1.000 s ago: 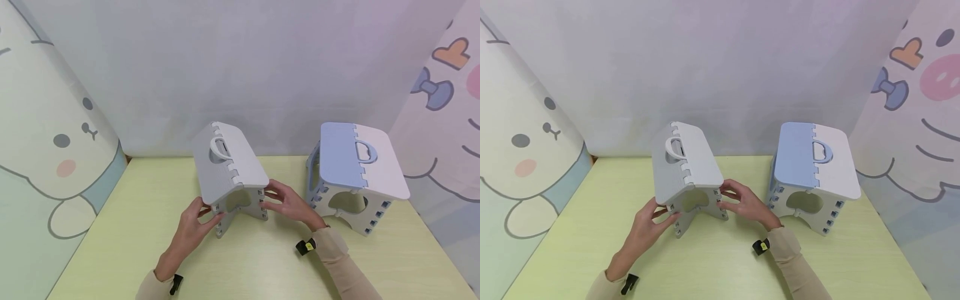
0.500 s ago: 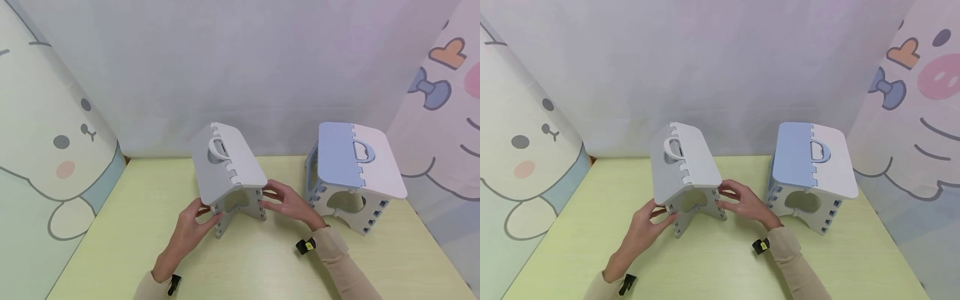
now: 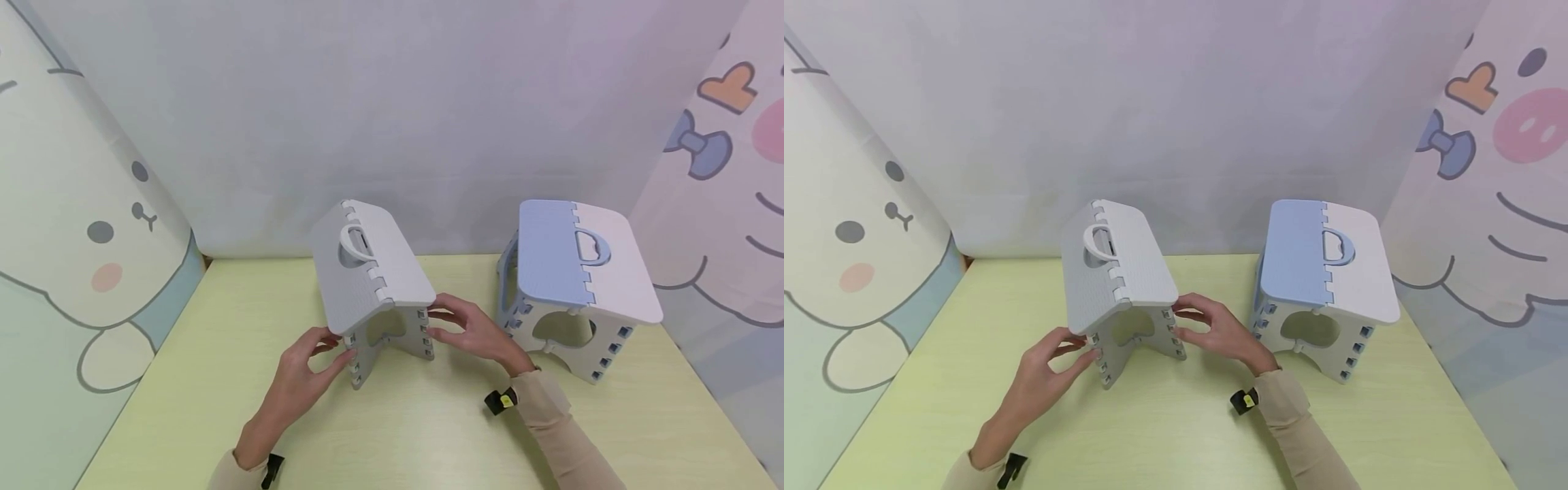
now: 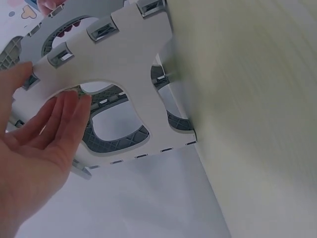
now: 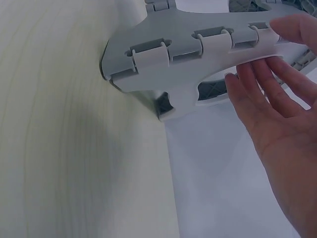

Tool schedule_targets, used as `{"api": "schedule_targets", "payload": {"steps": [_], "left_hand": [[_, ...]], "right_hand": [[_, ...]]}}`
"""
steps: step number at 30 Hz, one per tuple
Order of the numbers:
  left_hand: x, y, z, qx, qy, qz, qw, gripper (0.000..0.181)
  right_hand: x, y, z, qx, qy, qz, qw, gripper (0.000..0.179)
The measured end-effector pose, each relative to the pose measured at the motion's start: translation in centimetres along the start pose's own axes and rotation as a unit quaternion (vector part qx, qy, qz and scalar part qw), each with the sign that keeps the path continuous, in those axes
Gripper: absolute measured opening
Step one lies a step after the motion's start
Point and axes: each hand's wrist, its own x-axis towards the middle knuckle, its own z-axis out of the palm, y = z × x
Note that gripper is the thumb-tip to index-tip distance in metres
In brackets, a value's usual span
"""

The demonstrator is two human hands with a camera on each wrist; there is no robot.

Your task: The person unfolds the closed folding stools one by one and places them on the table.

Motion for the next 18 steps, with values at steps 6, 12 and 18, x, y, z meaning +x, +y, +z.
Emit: {"api": "schedule_targets", "payload": {"steps": [6,12,18], "left_hand": [[-0.2,0.0,-0.6,0.021,0.003,0.017,0.9996,0.037],[-0.2,0.0,-0.9,0.042,0.018,0.038,0.9982,0.033],[-0.1,0.2,-1.3,0.062,0.042,0.037,0.9965,0.031]], "right_hand": [[-0.1,-0.3,-0.3,-0.015,0.013,0.000,0.9998,0.039],[0.0,-0.6,-0.5,-0.041,0.034,-0.013,0.9985,0.033],[0.2,-0.7,-0.5,-0.103,0.060,-0.042,0.9920,0.027]]}}
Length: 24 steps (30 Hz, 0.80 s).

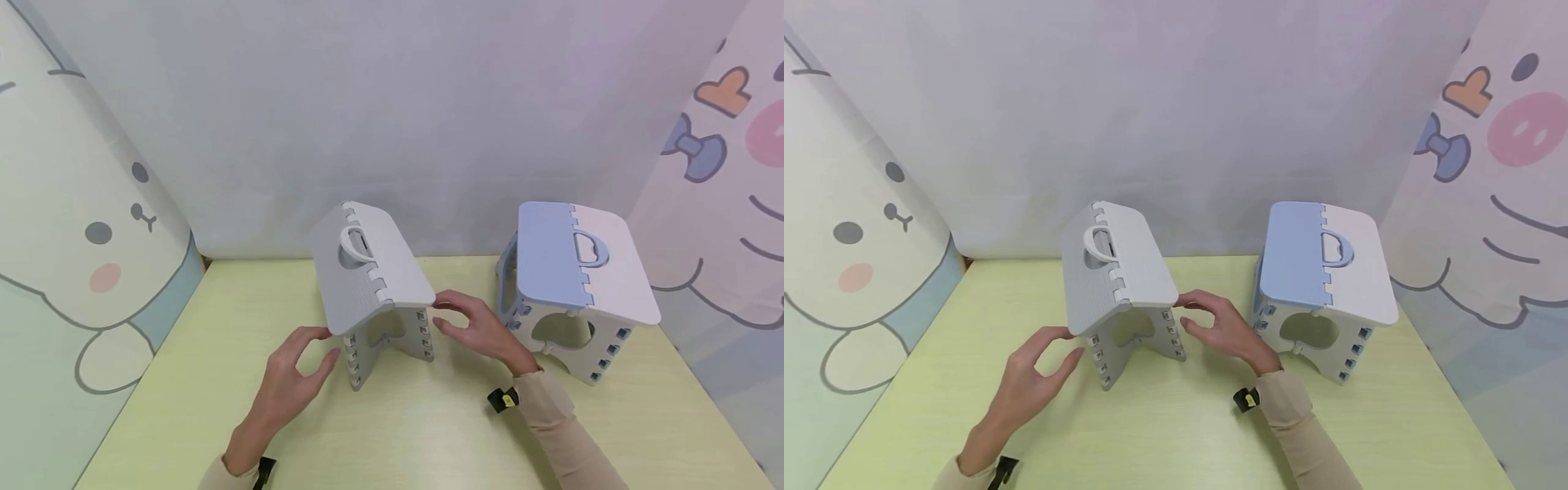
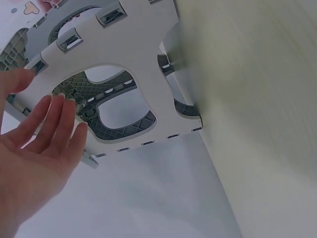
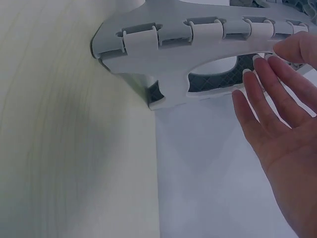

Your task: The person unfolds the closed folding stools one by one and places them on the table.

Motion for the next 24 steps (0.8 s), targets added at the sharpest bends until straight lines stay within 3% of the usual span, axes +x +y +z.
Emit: {"api": "schedule_targets", "payload": {"steps": [10,24], "left_hand": [[0.5,0.5,-0.8,0.020,0.035,-0.021,0.9990,0.032],[1.3,0.9,-1.6,0.026,0.069,-0.014,0.9972,0.032]], "right_hand": [[0.1,-0.6,-0.5,-0.086,0.045,-0.009,0.9952,0.038],[0.8,-1.1,-1.4,-0.089,0.092,-0.079,0.9886,0.042]]}}
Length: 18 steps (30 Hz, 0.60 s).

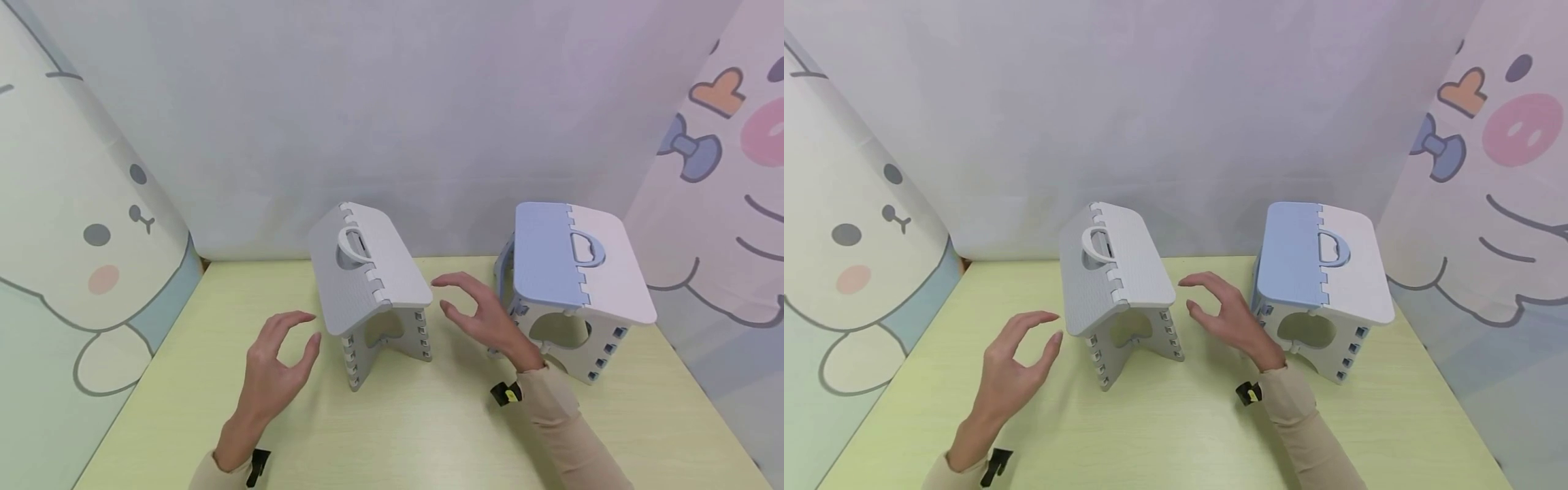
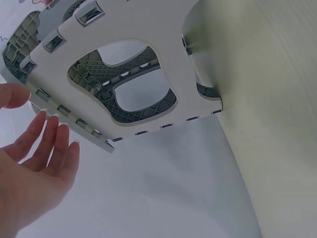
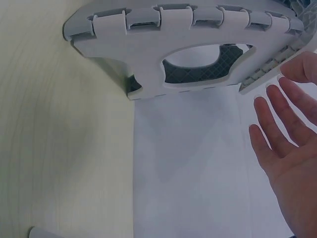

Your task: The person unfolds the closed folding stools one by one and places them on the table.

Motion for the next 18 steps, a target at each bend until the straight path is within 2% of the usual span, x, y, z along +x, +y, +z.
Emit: {"api": "schedule_targets", "payload": {"steps": [6,16,18], "left_hand": [[0.4,0.2,-0.1,-0.003,0.013,0.020,0.9997,0.034],[1.3,0.8,0.4,-0.035,0.061,0.057,0.9960,0.038],[1.5,1.1,0.5,-0.038,0.065,0.062,0.9953,0.037]], "right_hand": [[0.4,-0.4,-0.3,-0.001,0.004,-0.019,0.9998,0.042],[0.9,-1.6,-0.7,0.004,0.013,-0.021,0.9997,0.041],[0.9,-1.1,-0.6,0.010,0.015,-0.027,0.9995,0.042]]}}
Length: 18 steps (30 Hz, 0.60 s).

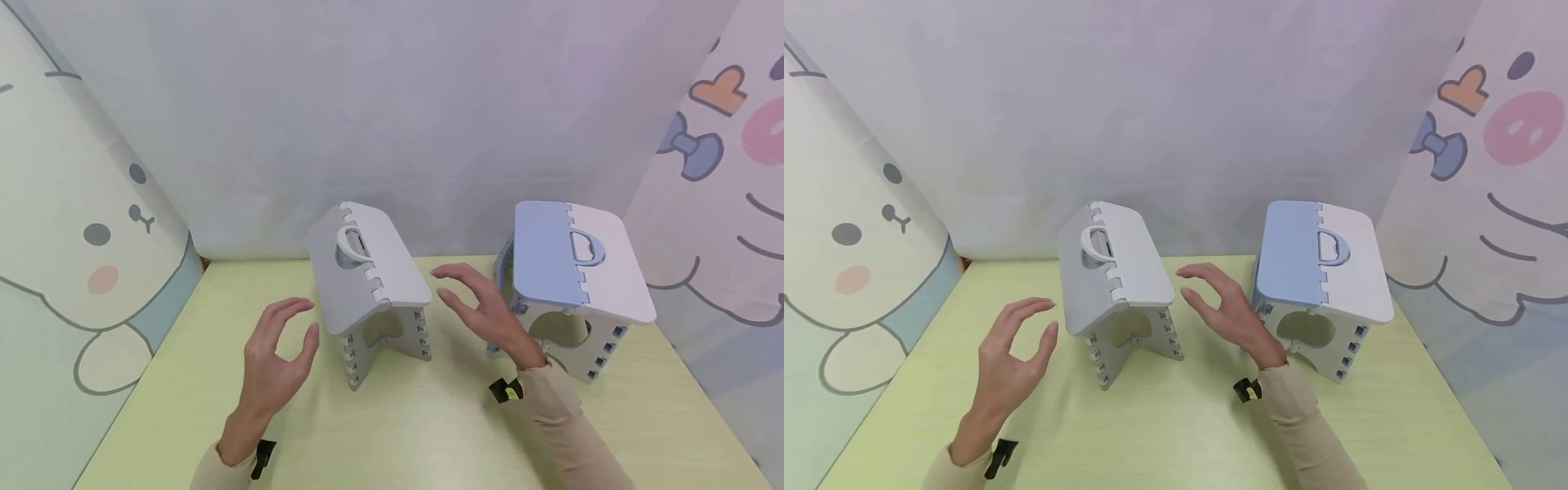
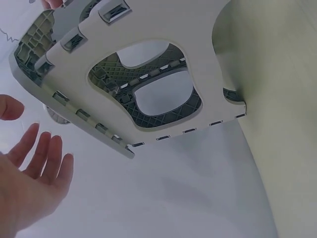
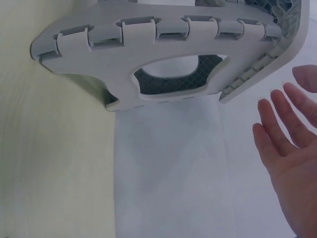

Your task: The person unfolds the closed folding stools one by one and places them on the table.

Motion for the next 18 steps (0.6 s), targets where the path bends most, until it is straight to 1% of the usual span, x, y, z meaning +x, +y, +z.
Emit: {"api": "schedule_targets", "payload": {"steps": [4,8,14,18], "left_hand": [[0.4,0.4,0.2,-0.002,0.009,0.009,0.9999,0.035],[0.7,0.7,0.4,-0.006,0.016,0.015,0.9997,0.034],[1.0,0.8,0.6,-0.016,0.014,0.022,0.9995,0.034],[1.1,0.8,0.8,-0.019,0.010,0.023,0.9995,0.034]], "right_hand": [[0.3,-0.3,0.0,0.012,0.004,-0.007,0.9999,0.043],[0.5,-0.6,0.0,0.026,0.001,-0.002,0.9997,0.046],[0.9,-1.4,0.0,0.038,-0.008,0.005,0.9992,0.047],[1.2,-2.0,0.0,0.047,-0.013,-0.003,0.9988,0.049]]}}
